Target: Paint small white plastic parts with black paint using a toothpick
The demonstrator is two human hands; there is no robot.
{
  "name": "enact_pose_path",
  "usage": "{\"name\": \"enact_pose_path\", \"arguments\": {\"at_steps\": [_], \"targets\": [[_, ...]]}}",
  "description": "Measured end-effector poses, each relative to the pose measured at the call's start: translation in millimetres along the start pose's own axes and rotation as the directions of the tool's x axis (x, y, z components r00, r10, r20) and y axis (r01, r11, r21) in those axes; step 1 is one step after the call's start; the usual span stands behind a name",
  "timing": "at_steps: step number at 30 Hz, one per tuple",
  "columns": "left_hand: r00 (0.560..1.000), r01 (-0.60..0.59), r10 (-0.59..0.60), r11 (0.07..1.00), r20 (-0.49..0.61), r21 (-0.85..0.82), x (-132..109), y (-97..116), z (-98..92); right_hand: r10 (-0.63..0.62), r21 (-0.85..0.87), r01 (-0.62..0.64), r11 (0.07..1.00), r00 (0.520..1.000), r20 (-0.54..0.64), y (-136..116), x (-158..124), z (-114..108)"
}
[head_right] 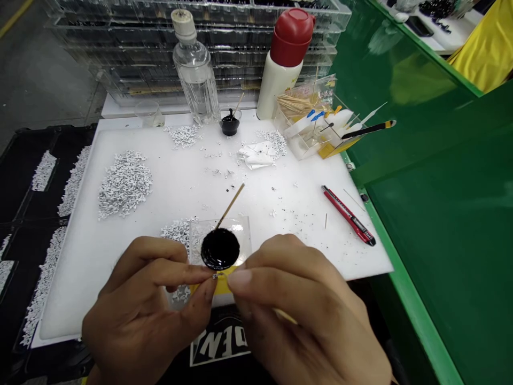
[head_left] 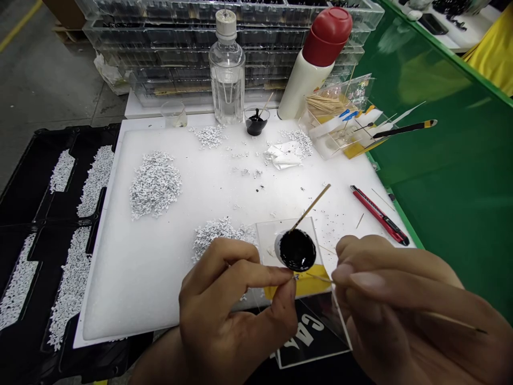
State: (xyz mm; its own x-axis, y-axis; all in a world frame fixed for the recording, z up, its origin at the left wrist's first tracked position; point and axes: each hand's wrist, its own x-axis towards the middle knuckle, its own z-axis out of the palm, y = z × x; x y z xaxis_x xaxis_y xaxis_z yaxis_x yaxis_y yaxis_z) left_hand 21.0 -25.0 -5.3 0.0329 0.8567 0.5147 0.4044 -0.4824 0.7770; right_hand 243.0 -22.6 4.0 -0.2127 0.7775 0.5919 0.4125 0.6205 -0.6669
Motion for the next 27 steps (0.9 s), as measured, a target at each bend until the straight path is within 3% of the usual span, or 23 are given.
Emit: {"name": "enact_pose_path", "arguments": {"at_steps": [4, 7, 17, 23, 27], "targets": [[1.0, -0.014, 0.014, 1.0, 0.001, 0.021, 0.8, 0.3, -1.5, -0.02, -0.076, 0.024, 0.997, 0.998, 0.055, 0.3, 8.2, -4.7], [1.0, -0.007, 0.007, 1.0, -0.009, 0.011, 0.3, 1.4, -0.1, 0.004, -0.041, -0.001, 0.999, 0.997, 0.083, 0.4, 11.1, -3.9], [1.0, 0.003, -0.003, 1.0, -0.008, -0.003, 1.7, 1.4, 0.1, 0.048, -0.035, -0.046, 0.998, 0.997, 0.053, 1.7, 5.8, -0.3], [1.0, -0.007, 0.007, 1.0, -0.011, 0.012, 0.8, 0.0, -0.1, 0.006, -0.058, -0.005, 0.998, 1.0, 0.027, -2.5, 7.9, -0.6], [0.999, 0.012, -0.013, 1.0, -0.037, -0.016, -2.4, -0.7, 2.3, -0.052, 0.025, 0.053, 0.998, 0.998, -0.018, -6.5, 16.1, 1.8]]}}
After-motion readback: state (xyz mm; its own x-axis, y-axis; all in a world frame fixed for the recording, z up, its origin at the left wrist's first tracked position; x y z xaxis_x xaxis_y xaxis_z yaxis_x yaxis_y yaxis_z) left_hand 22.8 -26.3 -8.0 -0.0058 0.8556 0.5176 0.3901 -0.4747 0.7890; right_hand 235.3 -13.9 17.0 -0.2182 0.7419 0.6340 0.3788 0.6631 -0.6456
